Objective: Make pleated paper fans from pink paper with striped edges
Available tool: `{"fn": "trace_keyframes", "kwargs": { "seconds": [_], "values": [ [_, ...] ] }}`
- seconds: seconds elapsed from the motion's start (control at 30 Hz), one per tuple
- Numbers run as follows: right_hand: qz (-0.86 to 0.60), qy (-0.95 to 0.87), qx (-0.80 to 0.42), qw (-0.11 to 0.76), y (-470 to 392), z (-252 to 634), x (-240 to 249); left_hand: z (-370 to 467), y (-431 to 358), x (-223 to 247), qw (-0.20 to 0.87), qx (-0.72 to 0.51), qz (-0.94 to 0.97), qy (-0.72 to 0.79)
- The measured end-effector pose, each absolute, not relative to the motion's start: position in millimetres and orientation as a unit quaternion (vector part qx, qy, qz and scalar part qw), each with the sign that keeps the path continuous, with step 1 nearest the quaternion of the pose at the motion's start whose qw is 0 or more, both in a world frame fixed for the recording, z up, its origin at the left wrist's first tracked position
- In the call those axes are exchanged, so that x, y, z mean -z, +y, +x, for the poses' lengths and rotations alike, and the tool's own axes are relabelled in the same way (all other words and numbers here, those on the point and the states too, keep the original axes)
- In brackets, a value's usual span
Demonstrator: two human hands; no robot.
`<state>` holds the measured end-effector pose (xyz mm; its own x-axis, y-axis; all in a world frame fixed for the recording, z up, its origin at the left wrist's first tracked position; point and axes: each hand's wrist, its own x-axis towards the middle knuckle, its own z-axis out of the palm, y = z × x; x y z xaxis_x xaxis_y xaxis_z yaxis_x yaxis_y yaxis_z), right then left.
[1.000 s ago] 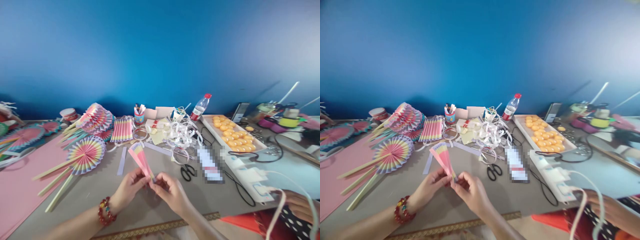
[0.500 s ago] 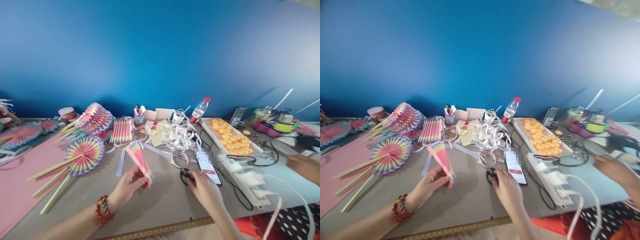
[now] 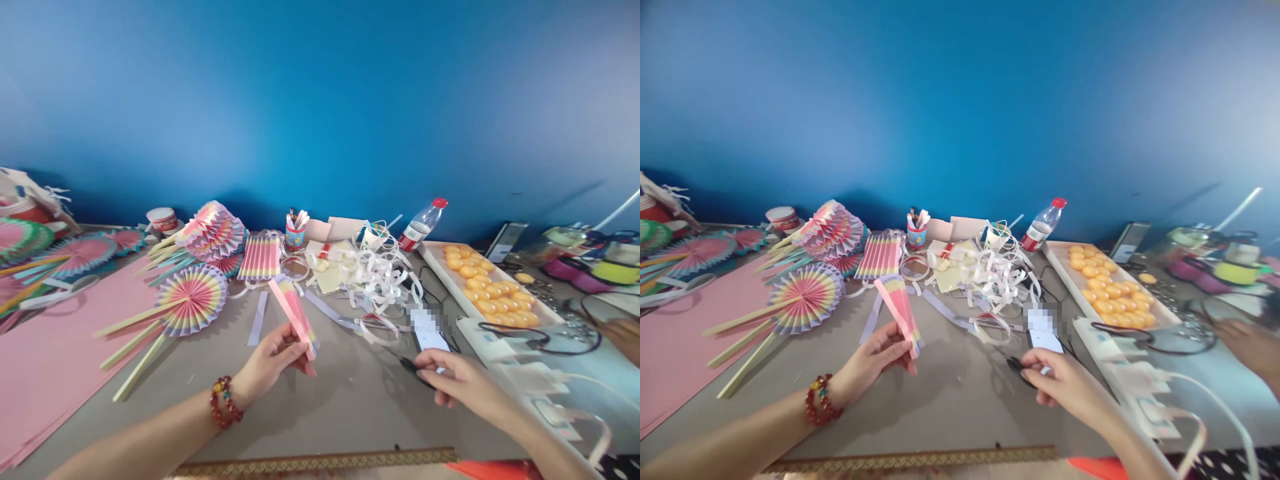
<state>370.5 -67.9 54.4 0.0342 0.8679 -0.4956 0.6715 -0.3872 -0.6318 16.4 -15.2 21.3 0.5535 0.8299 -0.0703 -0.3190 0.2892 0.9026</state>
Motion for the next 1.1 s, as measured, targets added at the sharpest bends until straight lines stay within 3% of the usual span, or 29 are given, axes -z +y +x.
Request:
{"fn": "trace_keyframes", "kwargs": {
  "seconds": [0.23,0.53,0.7,1.1],
  "values": [
    [-0.659,-0.465,-0.577,0.128,-72,361,-50,15,-15,-22,0.743,-0.379,0.463,0.299],
    [-0.455,-0.444,-0.714,0.292,-66,288,-48,15,-8,-28,0.737,-0.415,0.441,0.298],
    [-0.416,-0.477,-0.692,0.347,-49,237,-33,8,-4,-35,0.707,-0.466,0.459,0.269],
    [-0.373,-0.571,-0.655,0.325,-40,200,-21,2,3,-39,0.687,-0.500,0.456,0.264]
  ]
}}
